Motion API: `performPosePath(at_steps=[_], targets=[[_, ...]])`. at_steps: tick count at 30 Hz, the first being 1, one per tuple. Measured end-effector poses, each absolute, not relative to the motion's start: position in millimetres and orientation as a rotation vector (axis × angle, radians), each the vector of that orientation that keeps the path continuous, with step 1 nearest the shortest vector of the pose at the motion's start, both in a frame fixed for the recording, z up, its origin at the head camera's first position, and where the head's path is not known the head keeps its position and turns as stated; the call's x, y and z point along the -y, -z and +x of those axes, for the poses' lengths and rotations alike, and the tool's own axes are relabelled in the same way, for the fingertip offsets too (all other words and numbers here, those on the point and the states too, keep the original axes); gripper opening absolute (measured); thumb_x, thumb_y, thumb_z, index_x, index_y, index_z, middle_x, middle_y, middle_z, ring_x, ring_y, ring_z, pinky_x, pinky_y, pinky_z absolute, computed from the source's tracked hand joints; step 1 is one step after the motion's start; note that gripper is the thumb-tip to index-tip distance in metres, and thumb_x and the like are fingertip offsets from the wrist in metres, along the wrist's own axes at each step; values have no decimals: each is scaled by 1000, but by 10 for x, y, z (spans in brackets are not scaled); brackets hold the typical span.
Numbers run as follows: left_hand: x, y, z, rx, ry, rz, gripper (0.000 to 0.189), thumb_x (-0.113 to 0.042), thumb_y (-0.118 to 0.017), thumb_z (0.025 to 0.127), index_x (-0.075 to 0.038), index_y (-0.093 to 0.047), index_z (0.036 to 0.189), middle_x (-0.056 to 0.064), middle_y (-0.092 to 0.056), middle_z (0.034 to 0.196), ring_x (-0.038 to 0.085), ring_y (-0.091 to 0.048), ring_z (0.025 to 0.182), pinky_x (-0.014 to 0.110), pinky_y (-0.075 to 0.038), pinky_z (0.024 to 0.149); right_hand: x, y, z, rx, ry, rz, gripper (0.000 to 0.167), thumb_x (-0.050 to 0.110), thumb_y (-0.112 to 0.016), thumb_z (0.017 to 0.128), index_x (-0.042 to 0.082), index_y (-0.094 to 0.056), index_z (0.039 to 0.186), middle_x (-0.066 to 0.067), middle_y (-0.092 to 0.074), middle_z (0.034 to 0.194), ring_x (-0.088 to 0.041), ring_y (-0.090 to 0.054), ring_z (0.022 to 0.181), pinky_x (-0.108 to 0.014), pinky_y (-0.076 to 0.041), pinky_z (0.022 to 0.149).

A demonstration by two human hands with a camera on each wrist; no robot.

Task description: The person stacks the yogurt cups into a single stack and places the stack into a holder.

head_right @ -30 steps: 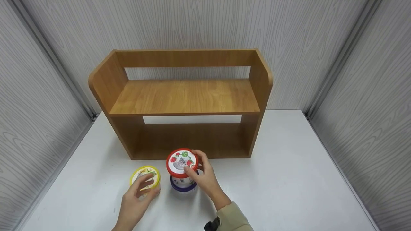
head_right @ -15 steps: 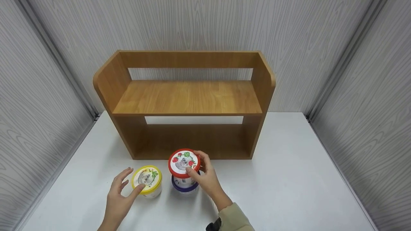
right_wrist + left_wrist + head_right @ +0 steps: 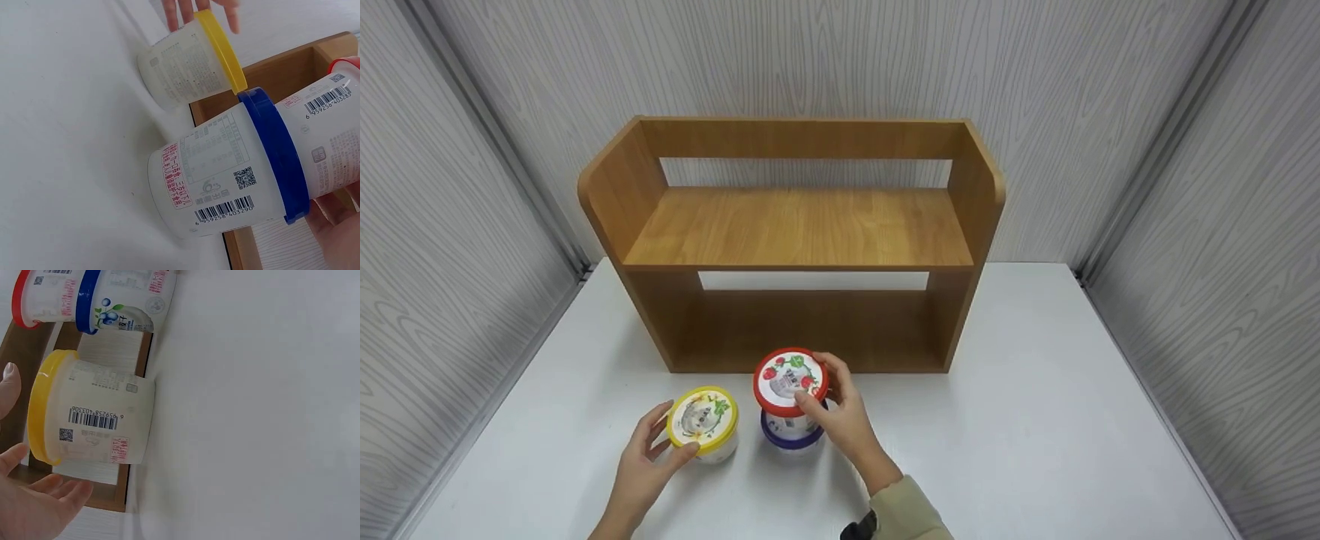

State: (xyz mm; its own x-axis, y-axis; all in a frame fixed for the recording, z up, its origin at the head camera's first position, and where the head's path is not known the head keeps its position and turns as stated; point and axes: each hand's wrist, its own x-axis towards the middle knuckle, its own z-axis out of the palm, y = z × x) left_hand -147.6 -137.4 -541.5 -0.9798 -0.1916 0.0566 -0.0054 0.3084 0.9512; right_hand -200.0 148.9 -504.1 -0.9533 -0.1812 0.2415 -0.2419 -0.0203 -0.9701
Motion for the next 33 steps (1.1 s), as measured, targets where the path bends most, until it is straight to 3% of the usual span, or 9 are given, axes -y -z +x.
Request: performPosePath(at_steps=[9, 23, 33], targets=[[1394, 5524, -1537, 2444, 1828, 131, 89, -40, -83, 64, -20, -38, 138, 7, -34, 146, 30, -32, 132, 47, -38, 100, -1481, 5043, -1981, 2164, -2167, 447, 56, 12, -63, 88, 14, -36, 137, -16, -44, 129, -30, -46, 116, -35, -43, 97], [1399, 5562, -1620, 2437, 1864, 152, 91, -37, -85, 59, -19, -39, 136, 9, -26, 150, 31, -28, 134, 45, -37, 102, -1471, 5057, -1978, 2172, -2176, 402, 58, 17, -65, 87, 17, -36, 137, -15, -45, 130, -29, -47, 117, -36, -43, 97], [1371, 5578, -1651, 2410, 1839, 106, 88, -22, -87, 60, -16, -40, 134, 7, -30, 147, 31, -33, 131, 46, -39, 100, -1472, 5065, -1964, 2114, -2187, 472, 57, 10, -62, 88, 11, -35, 138, -19, -45, 127, -31, -47, 113, -34, -44, 95]])
